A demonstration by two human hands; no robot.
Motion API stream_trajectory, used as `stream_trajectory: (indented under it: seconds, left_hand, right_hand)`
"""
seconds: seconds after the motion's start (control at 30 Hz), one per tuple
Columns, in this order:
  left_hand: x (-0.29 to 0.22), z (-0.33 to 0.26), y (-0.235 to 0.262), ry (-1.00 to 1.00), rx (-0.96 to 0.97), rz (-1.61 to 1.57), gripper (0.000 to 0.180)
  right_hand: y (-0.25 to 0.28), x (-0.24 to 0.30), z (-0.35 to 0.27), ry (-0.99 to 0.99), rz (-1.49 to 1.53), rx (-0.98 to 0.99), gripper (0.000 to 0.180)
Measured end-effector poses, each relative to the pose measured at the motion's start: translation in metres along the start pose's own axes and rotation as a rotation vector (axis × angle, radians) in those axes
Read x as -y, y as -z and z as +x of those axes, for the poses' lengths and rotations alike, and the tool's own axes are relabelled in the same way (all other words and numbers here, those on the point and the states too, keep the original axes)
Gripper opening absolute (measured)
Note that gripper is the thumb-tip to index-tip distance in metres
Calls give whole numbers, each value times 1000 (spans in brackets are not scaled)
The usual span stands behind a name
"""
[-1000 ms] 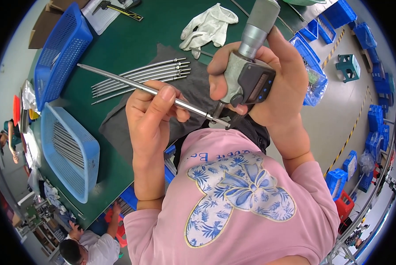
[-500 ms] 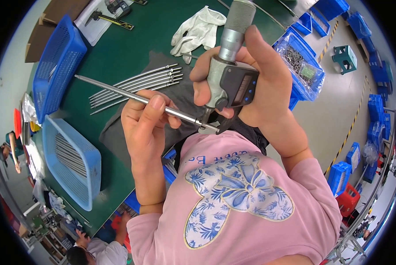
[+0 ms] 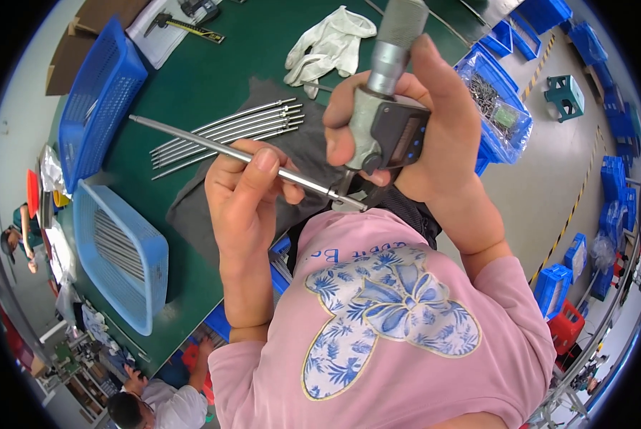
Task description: Filing the ends of metal rods to deburr them and checking the dimensions with a micrometer.
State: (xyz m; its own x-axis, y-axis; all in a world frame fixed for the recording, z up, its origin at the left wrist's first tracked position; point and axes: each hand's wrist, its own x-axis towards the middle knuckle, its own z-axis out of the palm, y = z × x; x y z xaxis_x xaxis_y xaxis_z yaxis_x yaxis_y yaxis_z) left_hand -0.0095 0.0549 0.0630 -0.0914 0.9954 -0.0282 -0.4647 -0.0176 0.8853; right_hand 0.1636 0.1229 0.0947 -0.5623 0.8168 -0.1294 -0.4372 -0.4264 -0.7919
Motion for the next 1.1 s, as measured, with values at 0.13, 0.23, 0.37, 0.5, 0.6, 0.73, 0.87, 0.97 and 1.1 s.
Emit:
stream_trajectory:
  seconds: [0.13, 0.23, 0.37, 0.5, 0.6, 0.73, 0.87, 0.97, 1.1]
  left_hand:
    - [0, -1, 6, -5, -2, 27, 15]
    - [0, -1, 6, 2, -20, 25, 16]
    - [-2, -2, 4, 4, -28, 45, 16]
    - [-2, -2, 0, 0, -15, 35, 17]
    - [-3, -2, 1, -11, -9, 55, 17]
    - [-2, -2, 0, -17, -3, 41, 17]
    - [-2, -2, 0, -18, 21, 56, 18]
    - [-3, -3, 1, 4, 0, 55, 18]
    - [-2, -3, 3, -13, 1, 30, 17]
  right_hand:
    - [-2, -4, 2, -15, 72, -15, 81]
    - [-1, -5, 3, 16, 119, 74, 59]
    - [-3, -3, 0, 31, 79, 90, 60]
    - [-3, -1, -2, 2, 74, -10, 75]
    - [-1, -3, -1, 43, 139, 30, 74]
    - [1, -3, -2, 13, 104, 33, 76]
    - [-1, -3, -2, 18, 36, 19, 78]
    - [-1, -6, -2, 42, 91, 48, 60]
    - [-3, -6, -1, 63, 102, 66, 59]
